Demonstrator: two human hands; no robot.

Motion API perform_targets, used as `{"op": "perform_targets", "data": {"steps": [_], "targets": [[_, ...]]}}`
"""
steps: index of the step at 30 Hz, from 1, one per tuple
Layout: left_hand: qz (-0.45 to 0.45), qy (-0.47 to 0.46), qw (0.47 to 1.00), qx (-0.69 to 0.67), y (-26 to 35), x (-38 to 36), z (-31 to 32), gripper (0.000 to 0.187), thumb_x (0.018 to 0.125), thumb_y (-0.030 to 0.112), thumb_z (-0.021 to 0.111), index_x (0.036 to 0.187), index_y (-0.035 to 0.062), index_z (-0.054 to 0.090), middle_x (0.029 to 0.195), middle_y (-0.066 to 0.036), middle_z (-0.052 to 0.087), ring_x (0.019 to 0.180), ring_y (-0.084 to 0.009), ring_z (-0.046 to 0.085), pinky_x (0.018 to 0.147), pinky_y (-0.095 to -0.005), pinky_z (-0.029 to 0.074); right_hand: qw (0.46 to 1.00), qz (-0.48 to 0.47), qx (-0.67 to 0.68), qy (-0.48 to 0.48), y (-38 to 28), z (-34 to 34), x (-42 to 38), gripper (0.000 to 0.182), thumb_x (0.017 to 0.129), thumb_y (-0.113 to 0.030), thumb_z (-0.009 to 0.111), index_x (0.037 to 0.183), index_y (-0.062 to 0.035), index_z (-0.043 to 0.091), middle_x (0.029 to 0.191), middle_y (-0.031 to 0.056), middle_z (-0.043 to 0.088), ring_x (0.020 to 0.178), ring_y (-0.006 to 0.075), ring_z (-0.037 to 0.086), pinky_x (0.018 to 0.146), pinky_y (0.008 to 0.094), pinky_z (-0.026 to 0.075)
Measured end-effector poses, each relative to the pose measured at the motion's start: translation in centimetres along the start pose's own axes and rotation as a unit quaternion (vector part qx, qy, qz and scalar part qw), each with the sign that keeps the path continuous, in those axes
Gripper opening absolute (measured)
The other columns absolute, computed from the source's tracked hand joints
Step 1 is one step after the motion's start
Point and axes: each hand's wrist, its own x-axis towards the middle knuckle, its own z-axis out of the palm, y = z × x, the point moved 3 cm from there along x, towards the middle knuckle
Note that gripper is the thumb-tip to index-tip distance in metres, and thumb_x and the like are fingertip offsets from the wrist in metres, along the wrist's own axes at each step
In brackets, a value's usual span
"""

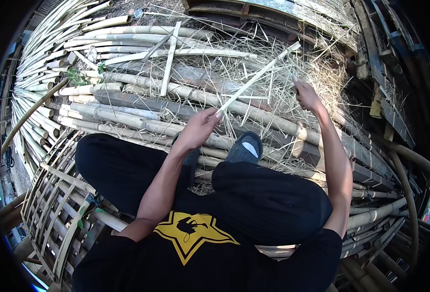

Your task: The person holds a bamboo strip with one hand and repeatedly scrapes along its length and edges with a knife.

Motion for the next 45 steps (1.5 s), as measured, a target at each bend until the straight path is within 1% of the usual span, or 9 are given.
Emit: {"op": "perform_targets", "data": {"steps": [2,5,7,13,27,34,41,43,45], "targets": [[0.032,0.077,0.996,0.043,0.9,0.1,0.2,0.026,0.095,0.02,0.05,0.092,-0.0034,0.06,0.079,-0.026,0.062,0.08,-0.045,0.059,0.07,-0.0484,0.044,0.987,-0.111,-0.106,0.045,-0.9,4.0,-0.1,0.053,0.098,-0.053,0.041,0.077,-0.0061,0.05,0.057,-0.0002,0.041,0.048,0.0127,0.037,0.048,0.0293,0.032],[0.001,0.057,0.997,0.061,1.5,0.2,-0.2,0.025,0.097,0.02,0.049,0.1,-0.0012,0.062,0.068,-0.018,0.057,0.064,-0.0287,0.057,0.063,-0.0374,0.044,0.946,-0.245,-0.21,0.016,-4.0,11.2,-3.1,0.045,0.1,-0.041,0.043,0.083,-0.0002,0.055,0.06,0.0145,0.053,0.053,0.0303,0.051,0.058,0.0408,0.041],[-0.013,0.084,0.995,0.06,1.3,0.2,0.0,0.025,0.096,0.019,0.05,0.102,-0.0017,0.063,0.07,-0.021,0.059,0.066,-0.03,0.06,0.066,-0.0382,0.046,0.923,-0.237,-0.3,-0.041,-7.8,14.1,-7.0,0.038,0.1,-0.033,0.044,0.089,0.001,0.057,0.065,0.0238,0.057,0.062,0.0428,0.056,0.064,0.0479,0.044],[0.047,0.165,0.985,0.013,0.5,0.2,0.0,0.021,0.094,0.013,0.054,0.098,-0.0032,0.066,0.071,-0.021,0.063,0.061,-0.0284,0.062,0.062,-0.0385,0.047,0.892,-0.303,-0.335,-0.023,-6.7,16.5,-8.1,0.036,0.099,-0.032,0.046,0.089,0.0006,0.057,0.062,0.0248,0.057,0.062,0.0471,0.056,0.063,0.0525,0.044],[0.037,0.163,0.986,0.021,1.0,-0.3,0.6,0.021,0.094,0.014,0.055,0.096,-0.0012,0.068,0.056,-0.013,0.053,0.049,-0.0163,0.048,0.051,-0.0338,0.039,0.857,-0.254,-0.446,0.049,-6.9,12.9,-6.0,0.036,0.099,-0.035,0.044,0.091,-0.0026,0.057,0.063,0.023,0.058,0.065,0.0442,0.059,0.06,0.0529,0.045],[0.047,0.131,0.99,0.004,1.4,-2.0,0.5,0.017,0.094,0.011,0.056,0.097,-0.0008,0.068,0.054,-0.008,0.048,0.049,-0.0112,0.039,0.048,-0.0313,0.036,0.828,-0.126,-0.483,0.255,-2.3,-2.3,-0.7,0.043,0.099,-0.042,0.04,0.095,-0.0054,0.061,0.079,0.0254,0.064,0.076,0.0454,0.062,0.068,0.0543,0.048],[0.061,0.093,0.994,0.016,2.5,-2.0,0.3,0.018,0.095,0.014,0.056,0.097,-0.0004,0.067,0.055,-0.009,0.051,0.049,-0.0114,0.043,0.049,-0.0317,0.037,0.819,-0.09,-0.504,0.261,-2.0,-4.8,-0.9,0.049,0.099,-0.047,0.037,0.105,-0.0064,0.063,0.084,0.0277,0.063,0.084,0.045,0.061,0.073,0.0529,0.049],[0.033,0.094,0.995,0.03,2.5,-2.2,-0.2,0.019,0.095,0.016,0.056,0.098,0.0006,0.067,0.056,-0.01,0.053,0.048,-0.0151,0.045,0.049,-0.033,0.038,0.884,-0.098,-0.418,0.186,-2.4,-3.6,-0.6,0.055,0.098,-0.05,0.038,0.097,-0.002,0.065,0.079,0.025,0.063,0.08,0.0421,0.063,0.073,0.0515,0.048],[0.04,0.102,0.991,0.081,1.7,-1.9,-1.0,0.02,0.095,0.017,0.055,0.097,0.001,0.067,0.057,-0.012,0.055,0.048,-0.0192,0.05,0.051,-0.0349,0.04,0.995,0.062,-0.072,0.016,-0.9,-2.6,-0.2,0.054,0.101,-0.053,0.033,0.068,-0.0112,0.043,0.052,-0.0033,0.037,0.041,0.008,0.031,0.037,0.0288,0.03]]}}
